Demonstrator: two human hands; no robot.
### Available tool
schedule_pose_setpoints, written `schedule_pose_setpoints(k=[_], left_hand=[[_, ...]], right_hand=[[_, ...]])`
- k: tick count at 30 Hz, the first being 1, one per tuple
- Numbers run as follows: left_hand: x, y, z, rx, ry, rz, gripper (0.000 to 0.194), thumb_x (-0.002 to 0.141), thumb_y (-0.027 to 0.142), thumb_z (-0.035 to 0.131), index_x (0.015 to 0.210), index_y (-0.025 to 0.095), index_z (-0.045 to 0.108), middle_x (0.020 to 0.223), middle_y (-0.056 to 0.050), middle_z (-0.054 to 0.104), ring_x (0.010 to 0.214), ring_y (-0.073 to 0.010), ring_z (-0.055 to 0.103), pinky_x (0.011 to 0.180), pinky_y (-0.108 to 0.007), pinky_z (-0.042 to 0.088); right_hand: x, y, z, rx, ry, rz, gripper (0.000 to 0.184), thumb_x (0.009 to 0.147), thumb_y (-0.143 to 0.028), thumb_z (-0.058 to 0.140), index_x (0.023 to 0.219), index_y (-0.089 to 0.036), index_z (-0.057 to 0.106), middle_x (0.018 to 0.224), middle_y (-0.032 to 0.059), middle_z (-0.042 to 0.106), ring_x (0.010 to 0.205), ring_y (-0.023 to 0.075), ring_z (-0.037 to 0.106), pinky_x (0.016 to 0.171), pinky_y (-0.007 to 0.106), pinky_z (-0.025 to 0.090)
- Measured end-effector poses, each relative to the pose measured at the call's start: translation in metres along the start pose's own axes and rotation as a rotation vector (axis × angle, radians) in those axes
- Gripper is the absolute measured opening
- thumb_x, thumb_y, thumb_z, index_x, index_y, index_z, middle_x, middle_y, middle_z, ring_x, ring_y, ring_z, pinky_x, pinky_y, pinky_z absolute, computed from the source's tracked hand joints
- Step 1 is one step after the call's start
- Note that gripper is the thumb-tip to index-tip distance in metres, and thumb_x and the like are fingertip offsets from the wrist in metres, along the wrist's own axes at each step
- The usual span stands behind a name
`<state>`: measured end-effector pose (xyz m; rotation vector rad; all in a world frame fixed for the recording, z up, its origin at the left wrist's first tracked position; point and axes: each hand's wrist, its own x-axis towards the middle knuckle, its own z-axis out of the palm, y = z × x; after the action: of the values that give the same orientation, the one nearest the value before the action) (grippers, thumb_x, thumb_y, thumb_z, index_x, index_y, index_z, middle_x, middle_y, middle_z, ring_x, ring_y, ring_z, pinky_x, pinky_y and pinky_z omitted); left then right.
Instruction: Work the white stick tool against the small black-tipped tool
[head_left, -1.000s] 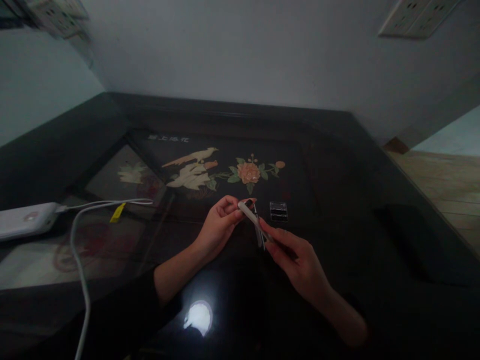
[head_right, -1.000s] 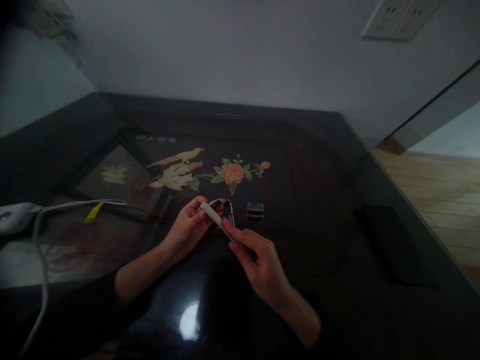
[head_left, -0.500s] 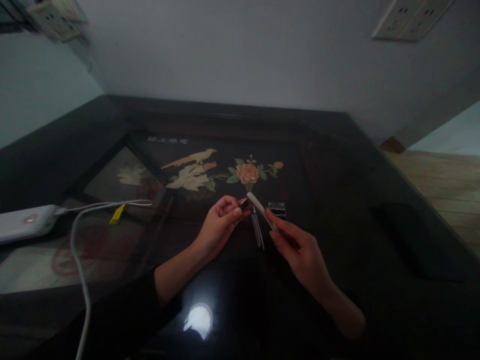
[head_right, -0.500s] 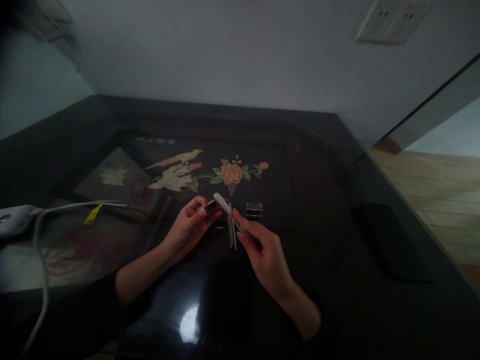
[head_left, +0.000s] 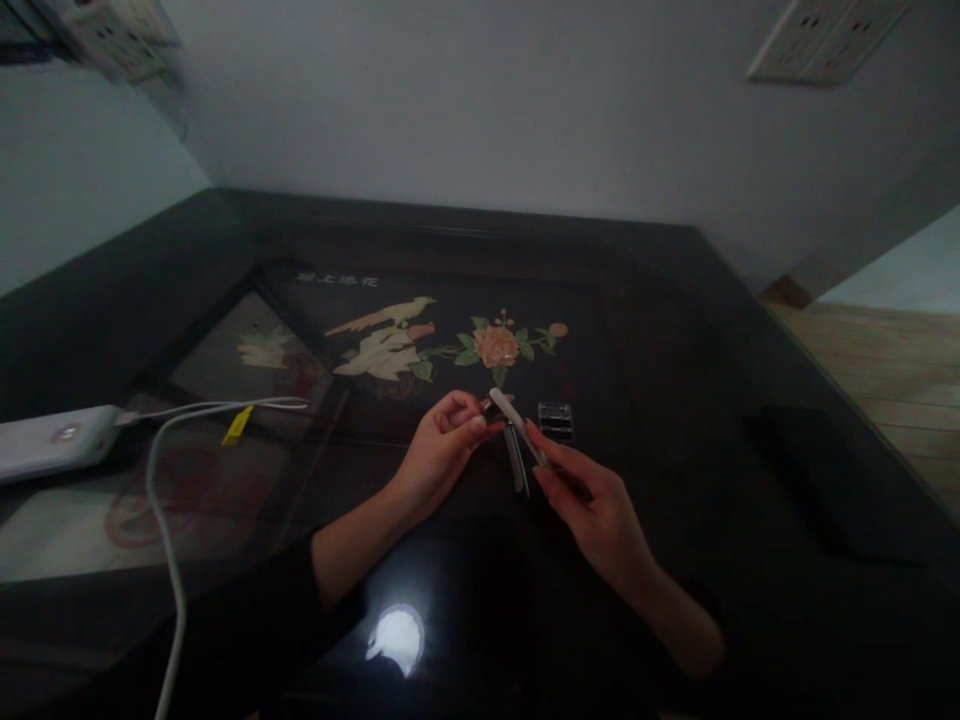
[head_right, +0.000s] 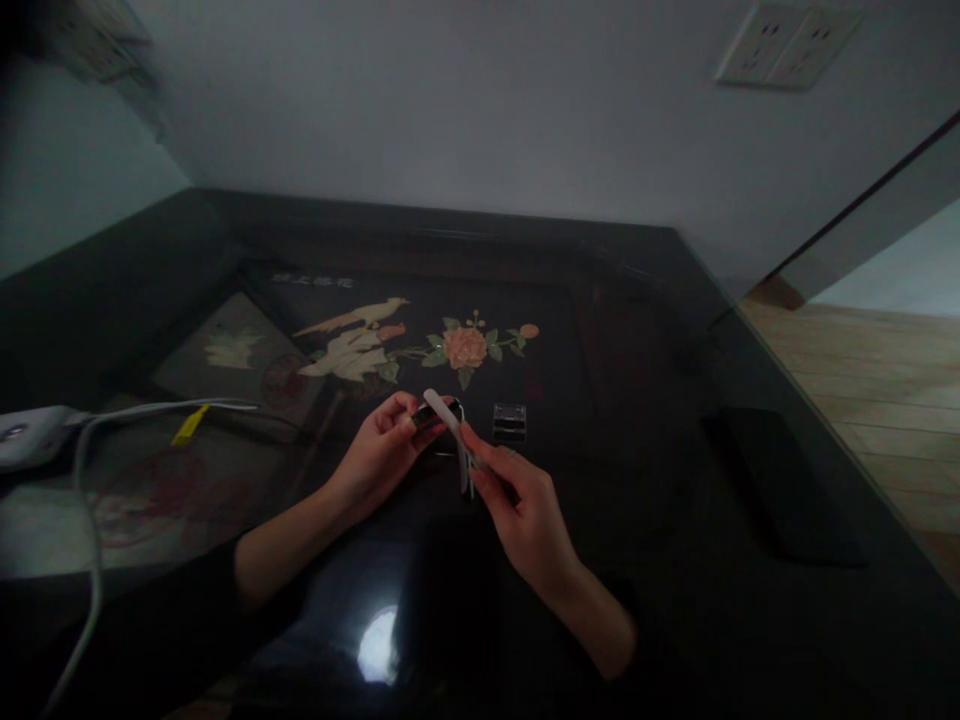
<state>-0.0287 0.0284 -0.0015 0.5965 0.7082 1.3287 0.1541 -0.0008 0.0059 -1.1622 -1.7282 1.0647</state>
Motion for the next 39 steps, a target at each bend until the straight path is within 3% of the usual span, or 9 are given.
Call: schedule_pose_setpoints(k=[6, 10, 16, 25, 29, 34, 39], left_hand=[[0.001, -0.0019, -0.0038, 0.002, 0.017, -0.006, 0.034, 0.059, 0.026, 0.087, 0.074, 0.017, 0.058, 0.095, -0.005, 0.075, 0.092, -0.0175, 0.069, 0.09, -0.03, 0.049], [0.0011, -0.0011, -0.0027, 0.005, 0.003, 0.0, 0.035, 0.058, 0.026, 0.088, 0.072, 0.016, 0.058, 0.092, -0.005, 0.075, 0.101, -0.0192, 0.066, 0.092, -0.03, 0.048], [0.0002, -0.0003, -0.0001, -0.005, 0.01, -0.005, 0.035, 0.056, 0.025, 0.089, 0.07, 0.016, 0.058, 0.076, 0.001, 0.07, 0.083, -0.0135, 0.068, 0.086, -0.026, 0.051], [0.0006, -0.0011, -0.0032, -0.004, -0.019, 0.019, 0.034, 0.059, 0.025, 0.088, 0.073, 0.016, 0.058, 0.09, -0.004, 0.074, 0.097, -0.0172, 0.068, 0.09, -0.028, 0.049], [0.0007, -0.0017, -0.0038, -0.005, 0.02, 0.01, 0.037, 0.057, 0.026, 0.089, 0.074, 0.016, 0.057, 0.093, -0.004, 0.075, 0.093, -0.0167, 0.069, 0.09, -0.028, 0.048], [0.0005, -0.0017, -0.0041, -0.013, -0.017, 0.007, 0.034, 0.059, 0.025, 0.088, 0.073, 0.016, 0.058, 0.09, -0.004, 0.075, 0.095, -0.0158, 0.068, 0.09, -0.027, 0.049], [0.0009, -0.0014, -0.0034, -0.003, 0.0, -0.006, 0.035, 0.057, 0.025, 0.089, 0.072, 0.016, 0.058, 0.08, 0.0, 0.072, 0.084, -0.014, 0.068, 0.086, -0.027, 0.051]], right_hand=[[-0.0033, -0.0055, 0.0037, -0.002, -0.061, -0.056, 0.04, 0.09, -0.02, 0.054, 0.128, -0.029, 0.061, 0.127, 0.0047, 0.066, 0.104, 0.0208, 0.067, 0.086, 0.035, 0.056], [-0.0013, -0.0026, 0.0022, -0.022, -0.025, -0.039, 0.039, 0.091, -0.02, 0.054, 0.128, -0.028, 0.061, 0.124, 0.0061, 0.068, 0.103, 0.0212, 0.067, 0.086, 0.035, 0.056], [0.0037, 0.0039, -0.0033, -0.041, 0.024, -0.001, 0.039, 0.091, -0.021, 0.054, 0.128, -0.027, 0.061, 0.128, 0.006, 0.066, 0.107, 0.0217, 0.066, 0.089, 0.036, 0.055], [-0.0015, 0.0007, 0.0028, -0.019, -0.023, -0.05, 0.04, 0.091, -0.018, 0.053, 0.13, -0.027, 0.059, 0.127, 0.006, 0.066, 0.104, 0.0208, 0.067, 0.085, 0.035, 0.056], [-0.0045, -0.0029, 0.0046, -0.007, -0.055, -0.079, 0.041, 0.09, -0.018, 0.055, 0.13, -0.028, 0.06, 0.123, 0.0064, 0.069, 0.102, 0.0213, 0.067, 0.082, 0.034, 0.057], [-0.0009, -0.0014, 0.0008, -0.016, -0.027, -0.031, 0.04, 0.09, -0.018, 0.054, 0.129, -0.027, 0.061, 0.123, 0.006, 0.068, 0.105, 0.0218, 0.067, 0.084, 0.035, 0.057], [0.0037, 0.0038, -0.0024, -0.001, 0.012, 0.004, 0.039, 0.091, -0.019, 0.055, 0.128, -0.028, 0.061, 0.126, 0.005, 0.067, 0.108, 0.0211, 0.066, 0.091, 0.036, 0.054]])
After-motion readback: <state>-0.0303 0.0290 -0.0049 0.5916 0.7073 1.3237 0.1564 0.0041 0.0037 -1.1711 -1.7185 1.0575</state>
